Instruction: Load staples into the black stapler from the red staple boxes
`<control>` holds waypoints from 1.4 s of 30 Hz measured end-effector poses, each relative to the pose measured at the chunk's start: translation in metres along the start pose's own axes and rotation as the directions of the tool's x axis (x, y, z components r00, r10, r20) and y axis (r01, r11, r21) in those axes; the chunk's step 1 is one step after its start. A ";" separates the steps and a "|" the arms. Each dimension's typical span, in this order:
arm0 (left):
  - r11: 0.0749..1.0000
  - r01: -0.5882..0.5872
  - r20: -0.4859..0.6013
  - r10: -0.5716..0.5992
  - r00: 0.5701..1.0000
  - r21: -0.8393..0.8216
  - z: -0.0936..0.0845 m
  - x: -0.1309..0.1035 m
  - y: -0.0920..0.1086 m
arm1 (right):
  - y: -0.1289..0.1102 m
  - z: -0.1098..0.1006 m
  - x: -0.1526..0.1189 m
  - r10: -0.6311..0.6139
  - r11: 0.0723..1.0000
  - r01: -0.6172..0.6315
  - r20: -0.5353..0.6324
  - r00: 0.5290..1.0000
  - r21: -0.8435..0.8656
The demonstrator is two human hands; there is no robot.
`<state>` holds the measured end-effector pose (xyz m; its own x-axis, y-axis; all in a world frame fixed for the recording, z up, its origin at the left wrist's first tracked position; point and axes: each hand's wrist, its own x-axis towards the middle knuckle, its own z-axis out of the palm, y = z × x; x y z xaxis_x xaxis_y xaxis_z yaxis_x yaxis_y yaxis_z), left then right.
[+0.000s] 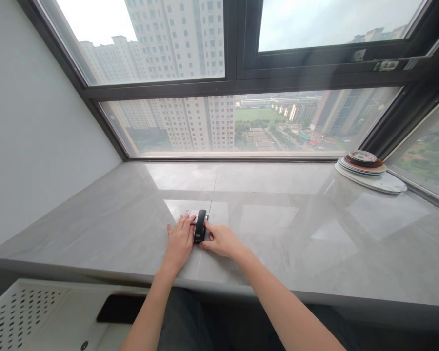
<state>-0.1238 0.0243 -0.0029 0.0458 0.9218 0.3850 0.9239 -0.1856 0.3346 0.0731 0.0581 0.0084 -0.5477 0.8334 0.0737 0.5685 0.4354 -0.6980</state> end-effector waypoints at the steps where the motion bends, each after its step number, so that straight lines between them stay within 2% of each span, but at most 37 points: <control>1: 1.000 0.011 0.001 -0.011 1.000 0.003 0.000 0.000 0.000 | 0.000 0.000 0.001 0.001 1.000 -0.001 -0.001 1.000 -0.001; 7: 0.999 0.031 -0.005 -0.031 0.999 0.006 -0.003 0.001 0.002 | -0.004 0.000 0.002 0.016 1.000 -0.016 -0.016 1.000 -0.017; 15: 0.997 0.048 -0.009 -0.047 0.999 0.055 -0.007 0.001 0.008 | -0.009 0.000 0.001 0.093 0.996 -0.093 -0.046 0.995 0.002; 20: 0.998 0.036 -0.005 -0.035 0.999 0.050 -0.007 0.000 0.009 | -0.009 0.001 -0.003 0.107 0.991 -0.101 -0.066 0.992 0.085; 25: 0.999 0.040 -0.032 -0.039 0.999 0.031 -0.010 0.001 0.008 | -0.002 -0.001 -0.031 0.099 0.925 -0.054 -0.102 0.990 0.375; 28: 0.999 0.041 -0.170 -0.043 0.985 -0.014 -0.020 -0.002 0.013 | 0.013 -0.011 -0.069 0.165 0.889 -0.038 -0.242 0.956 0.456; 30: 0.996 0.012 -0.300 -0.036 0.953 -0.083 -0.026 -0.010 0.028 | 0.029 -0.024 -0.098 0.201 0.917 -0.040 -0.373 0.906 0.397; 32: 0.984 -0.070 -0.336 0.011 0.942 -0.163 -0.028 -0.020 0.053 | 0.048 -0.040 -0.126 0.200 0.967 -0.094 -0.473 0.858 0.238; 33: 0.973 -0.127 -0.286 0.067 0.956 -0.195 -0.026 -0.025 0.070 | 0.057 -0.048 -0.137 0.187 0.981 -0.139 -0.494 0.849 0.132; 35: 0.946 -0.221 -0.096 0.204 0.974 -0.239 -0.018 -0.034 0.105 | 0.072 -0.060 -0.156 0.164 0.969 -0.236 -0.508 0.846 -0.079; 38: 0.944 -0.251 0.089 0.275 0.957 -0.212 0.004 -0.039 0.146 | 0.083 -0.065 -0.169 0.178 0.879 -0.354 -0.468 0.865 -0.320; 40: 0.963 -0.233 0.139 0.251 0.958 -0.132 0.020 -0.039 0.160 | 0.082 -0.061 -0.170 0.204 0.808 -0.396 -0.424 0.882 -0.436; 42: 0.974 -0.220 0.170 0.227 0.959 -0.056 0.033 -0.038 0.164 | 0.077 -0.054 -0.168 0.222 0.748 -0.416 -0.396 0.891 -0.516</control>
<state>0.0379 -0.0300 0.0091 0.3180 0.8997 0.2990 0.8685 -0.4029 0.2888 0.2424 -0.0293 -0.0193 -0.1183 0.9741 0.1926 0.9704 0.1545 -0.1855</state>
